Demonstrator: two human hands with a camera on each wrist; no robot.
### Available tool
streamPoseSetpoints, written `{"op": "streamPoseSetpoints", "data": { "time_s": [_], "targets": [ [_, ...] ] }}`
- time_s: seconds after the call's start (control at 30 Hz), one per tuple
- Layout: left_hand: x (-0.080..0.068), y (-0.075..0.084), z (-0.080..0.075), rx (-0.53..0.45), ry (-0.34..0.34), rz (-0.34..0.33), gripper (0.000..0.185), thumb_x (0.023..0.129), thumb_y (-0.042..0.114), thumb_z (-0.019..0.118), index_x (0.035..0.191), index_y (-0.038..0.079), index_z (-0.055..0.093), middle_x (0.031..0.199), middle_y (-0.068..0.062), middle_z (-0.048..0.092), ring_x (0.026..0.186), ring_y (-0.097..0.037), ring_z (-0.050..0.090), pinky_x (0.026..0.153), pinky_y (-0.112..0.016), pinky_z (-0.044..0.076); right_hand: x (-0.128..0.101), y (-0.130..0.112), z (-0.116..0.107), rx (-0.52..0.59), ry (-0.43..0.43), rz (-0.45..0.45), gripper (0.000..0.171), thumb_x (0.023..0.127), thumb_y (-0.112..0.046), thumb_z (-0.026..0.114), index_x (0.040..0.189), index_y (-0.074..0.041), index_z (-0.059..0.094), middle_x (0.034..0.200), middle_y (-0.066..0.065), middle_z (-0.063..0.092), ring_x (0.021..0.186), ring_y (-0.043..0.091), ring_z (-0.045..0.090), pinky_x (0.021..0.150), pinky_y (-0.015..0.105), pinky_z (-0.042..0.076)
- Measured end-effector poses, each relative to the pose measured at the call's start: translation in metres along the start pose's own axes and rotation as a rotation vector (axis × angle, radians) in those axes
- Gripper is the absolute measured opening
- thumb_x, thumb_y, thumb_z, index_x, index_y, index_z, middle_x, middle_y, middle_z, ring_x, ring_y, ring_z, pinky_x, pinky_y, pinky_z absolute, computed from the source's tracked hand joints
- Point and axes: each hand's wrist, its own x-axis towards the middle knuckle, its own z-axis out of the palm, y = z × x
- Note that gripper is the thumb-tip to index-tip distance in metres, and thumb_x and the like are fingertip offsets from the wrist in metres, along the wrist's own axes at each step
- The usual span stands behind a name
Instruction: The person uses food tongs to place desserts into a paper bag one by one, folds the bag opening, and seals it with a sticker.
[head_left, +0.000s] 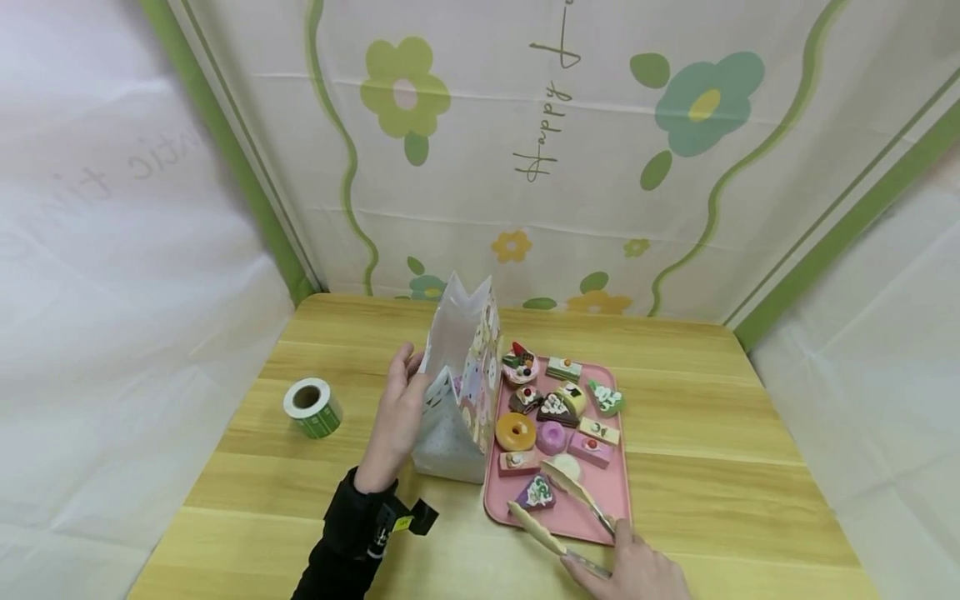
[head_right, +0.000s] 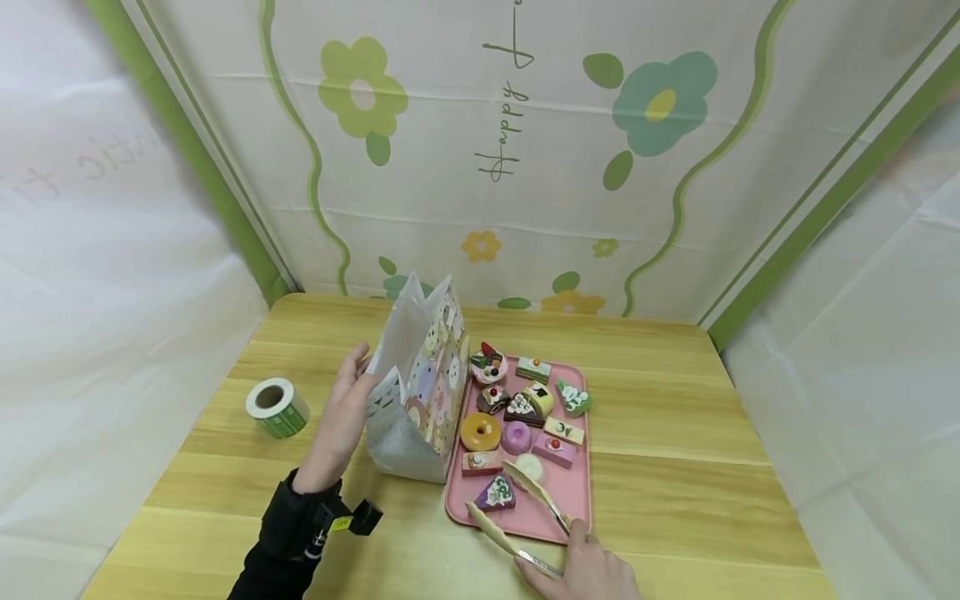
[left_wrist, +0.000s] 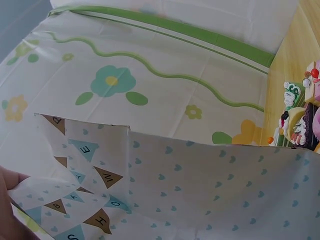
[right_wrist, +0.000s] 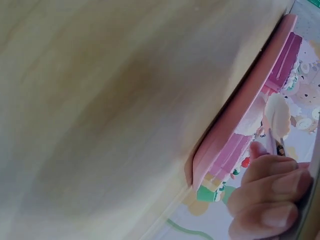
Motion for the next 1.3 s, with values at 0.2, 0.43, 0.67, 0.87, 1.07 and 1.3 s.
{"op": "streamPoseSetpoints", "data": {
  "time_s": [0.2,0.43,0.67,0.87,1.07,1.3],
  "targets": [
    [-0.002,-0.001,0.001,0.008,-0.005,-0.008,0.059,0.094,0.024,0.036,0.143,0.013,0.007,0.141,-0.005,0.022,0.127,-0.018,0.022,0.102,-0.042,0.019,-0.002,-0.001,0.004,-0.009,0.024,-0.003,0.089,0.051,-0.090,0.038,0.082,-0.007,0.045,0.050,0.003,0.036,0.038,0.016,0.035,0.034,0.030,0.024],
    [-0.003,0.000,0.000,0.021,-0.003,-0.007,0.057,0.094,0.024,0.035,0.143,0.013,0.007,0.141,-0.005,0.023,0.127,-0.017,0.022,0.102,-0.041,0.019,-0.003,-0.010,0.003,0.008,0.041,0.028,0.091,0.051,-0.089,0.039,0.082,-0.004,0.045,0.051,0.004,0.036,0.038,0.018,0.036,0.034,0.031,0.026],
    [0.001,0.001,0.000,0.034,0.003,0.002,0.058,0.094,0.026,0.037,0.143,0.011,0.010,0.141,-0.006,0.023,0.127,-0.018,0.023,0.101,-0.042,0.020,-0.004,-0.010,-0.001,0.002,0.046,-0.011,0.094,0.052,-0.089,0.039,0.086,-0.002,0.047,0.052,0.005,0.037,0.038,0.019,0.037,0.034,0.033,0.028],
    [0.000,0.001,-0.001,0.038,-0.002,-0.005,0.058,0.094,0.026,0.036,0.143,0.011,0.010,0.141,-0.005,0.023,0.127,-0.018,0.023,0.101,-0.042,0.021,-0.005,-0.002,0.002,-0.030,0.020,-0.042,0.090,0.054,-0.088,0.039,0.082,-0.003,0.048,0.052,0.004,0.037,0.039,0.019,0.038,0.035,0.033,0.028],
    [0.000,0.002,0.000,0.041,-0.004,0.004,0.057,0.094,0.026,0.036,0.143,0.011,0.010,0.141,-0.005,0.023,0.127,-0.018,0.023,0.101,-0.042,0.020,-0.002,-0.003,0.006,0.002,0.019,-0.024,0.083,0.057,-0.087,0.038,0.076,-0.006,0.047,0.051,0.003,0.037,0.039,0.018,0.037,0.035,0.033,0.027],
    [-0.001,0.001,0.000,0.047,-0.003,0.012,0.056,0.095,0.025,0.036,0.143,0.010,0.012,0.140,-0.007,0.025,0.126,-0.018,0.025,0.101,-0.042,0.021,0.000,-0.002,0.006,0.018,0.015,-0.014,0.077,0.058,-0.086,0.039,0.069,-0.010,0.043,0.050,0.003,0.037,0.040,0.018,0.037,0.035,0.033,0.026]
  ]
}}
